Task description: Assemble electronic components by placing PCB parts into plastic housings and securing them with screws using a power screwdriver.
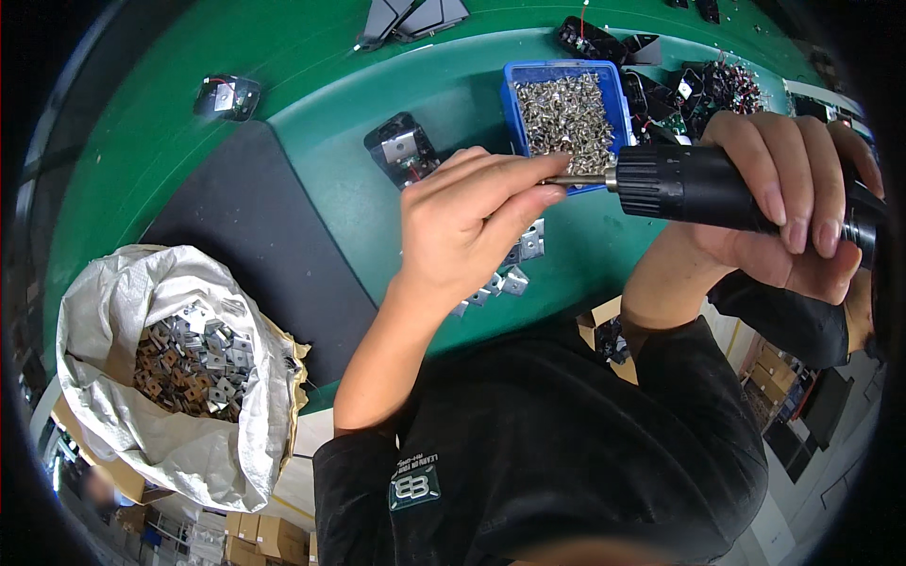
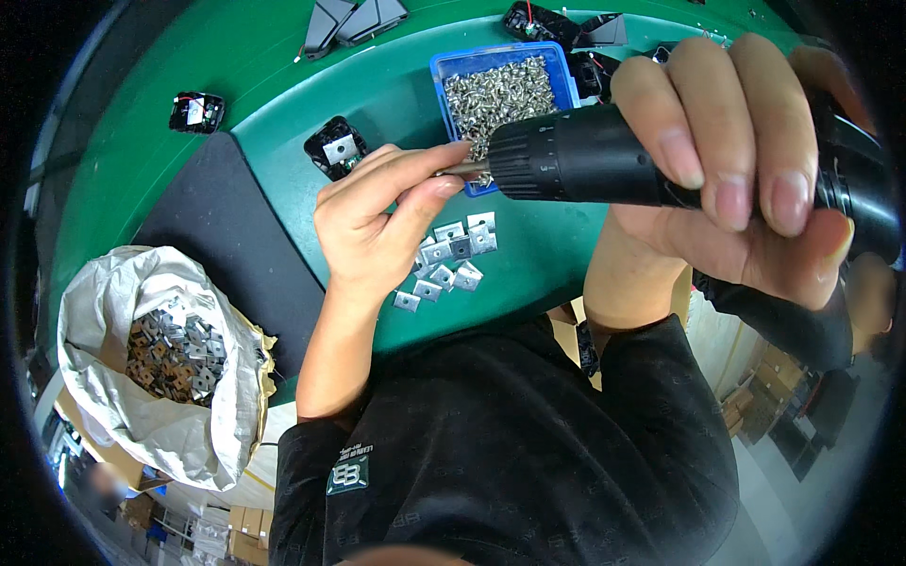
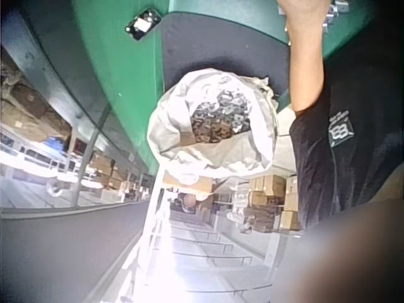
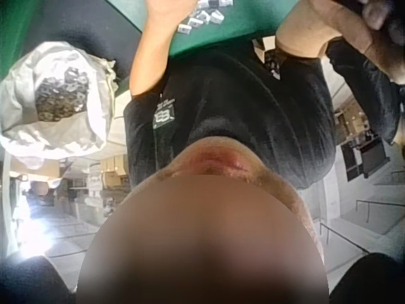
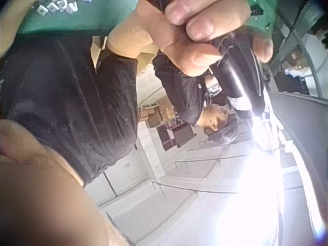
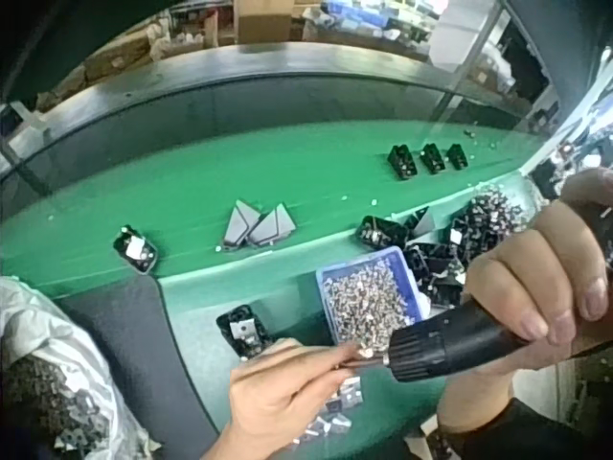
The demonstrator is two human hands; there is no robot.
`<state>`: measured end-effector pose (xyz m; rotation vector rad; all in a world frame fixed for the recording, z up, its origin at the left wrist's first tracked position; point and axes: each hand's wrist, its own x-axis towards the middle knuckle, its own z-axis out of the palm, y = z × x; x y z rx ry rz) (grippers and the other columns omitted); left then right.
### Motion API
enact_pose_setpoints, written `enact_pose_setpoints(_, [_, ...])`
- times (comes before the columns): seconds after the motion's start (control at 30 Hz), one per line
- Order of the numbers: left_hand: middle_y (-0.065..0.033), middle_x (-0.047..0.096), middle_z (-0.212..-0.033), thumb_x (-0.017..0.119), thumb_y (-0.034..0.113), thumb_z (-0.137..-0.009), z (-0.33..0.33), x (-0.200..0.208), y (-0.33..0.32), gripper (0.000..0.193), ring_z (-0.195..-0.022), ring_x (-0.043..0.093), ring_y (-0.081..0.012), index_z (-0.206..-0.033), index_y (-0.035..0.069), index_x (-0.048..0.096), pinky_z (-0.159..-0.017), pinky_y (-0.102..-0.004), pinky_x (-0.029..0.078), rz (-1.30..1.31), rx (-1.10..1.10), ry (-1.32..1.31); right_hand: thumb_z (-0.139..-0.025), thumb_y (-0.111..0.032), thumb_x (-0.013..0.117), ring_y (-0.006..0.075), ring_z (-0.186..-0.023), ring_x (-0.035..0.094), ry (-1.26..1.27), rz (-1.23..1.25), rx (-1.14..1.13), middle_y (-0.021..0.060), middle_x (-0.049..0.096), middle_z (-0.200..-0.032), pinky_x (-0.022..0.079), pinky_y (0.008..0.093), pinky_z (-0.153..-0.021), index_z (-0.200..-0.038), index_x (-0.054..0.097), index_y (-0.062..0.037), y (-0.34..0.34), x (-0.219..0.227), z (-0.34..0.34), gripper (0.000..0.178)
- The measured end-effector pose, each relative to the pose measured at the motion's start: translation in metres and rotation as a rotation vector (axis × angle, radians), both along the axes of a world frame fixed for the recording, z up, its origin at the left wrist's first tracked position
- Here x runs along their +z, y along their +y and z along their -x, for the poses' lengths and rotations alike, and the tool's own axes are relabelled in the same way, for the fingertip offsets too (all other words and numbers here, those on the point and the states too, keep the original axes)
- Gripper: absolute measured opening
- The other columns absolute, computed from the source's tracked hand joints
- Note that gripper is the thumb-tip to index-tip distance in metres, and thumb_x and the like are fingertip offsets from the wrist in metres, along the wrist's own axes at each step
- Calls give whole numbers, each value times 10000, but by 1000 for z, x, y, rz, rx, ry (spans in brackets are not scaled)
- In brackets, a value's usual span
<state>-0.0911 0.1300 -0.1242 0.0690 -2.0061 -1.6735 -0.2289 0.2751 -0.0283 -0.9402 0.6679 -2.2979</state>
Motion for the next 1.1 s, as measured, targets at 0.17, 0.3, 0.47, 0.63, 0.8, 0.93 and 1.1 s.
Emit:
enact_pose_setpoints(0.17, [-100, 690, -775, 723, 82, -779, -10, -1, -2, 216, -620, 622, -192, -965, -24, 696, -592, -277, 452, -90, -34, 47, -658, -99, 805, 65, -655, 628, 30, 20, 63, -47, 639, -713, 544, 202, -735, -990, 630, -105, -6, 1, -2, 375])
enact_pose_setpoints(0.3, [-97, 688, -757, 713, 104, -796, -18, -3, -7, 210, -617, 626, -192, -954, -34, 694, -590, -278, 454, -90, -51, 94, -648, -85, 822, 73, -658, 635, 11, 133, 148, -37, 647, -718, 552, 214, -726, -990, 627, -92, -21, -5, -7, 393])
enact_pose_setpoints(0.47, [-136, 702, -959, 705, 345, -822, -21, -16, -27, 536, -742, 606, -174, -1159, -62, 619, -657, -274, 490, 172, 5, 221, -663, -104, 792, 69, -652, 619, -2, 95, 157, -37, 638, -724, 533, 208, -712, -1001, 622, -121, -27, -8, -10, 379])
enact_pose_setpoints(0.63, [-135, 547, -1305, 876, 196, -524, -44, -14, -75, 980, -1186, 503, -307, -1383, 29, 434, -984, -394, 385, 606, 167, -218, -761, -161, 669, 80, -712, 509, 163, -74, -6, -58, 546, -791, 400, 259, -742, -1139, 547, -173, -41, -23, -23, 398])
enact_pose_setpoints(0.8, [-92, 556, -1234, 844, 197, -552, -43, -28, -72, 838, -1141, 504, -274, -1305, 67, 499, -963, -417, 345, 651, 145, -371, -812, -140, 560, 112, -694, 440, 238, -117, -140, -37, 475, -779, 388, 318, -732, -1236, 473, -177, -76, -55, -37, 435])
enact_pose_setpoints(0.93, [-89, 576, -1176, 822, 205, -582, -37, -31, -72, 766, -1086, 523, -267, -1274, 67, 524, -942, -408, 352, 605, 153, -333, -822, -134, 552, 124, -687, 435, 275, -167, -189, -21, 458, -770, 391, 326, -725, -1253, 445, -160, -90, -65, -41, 445])
enact_pose_setpoints(1.1, [-85, 581, -1145, 808, 196, -584, -36, -33, -73, 733, -1050, 530, -262, -1257, 75, 542, -917, -398, 357, 553, 151, -324, -822, -46, 609, 162, -643, 526, 214, -115, -199, 43, 515, -736, 479, 356, -678, -1233, 370, -83, -100, -73, -41, 477])
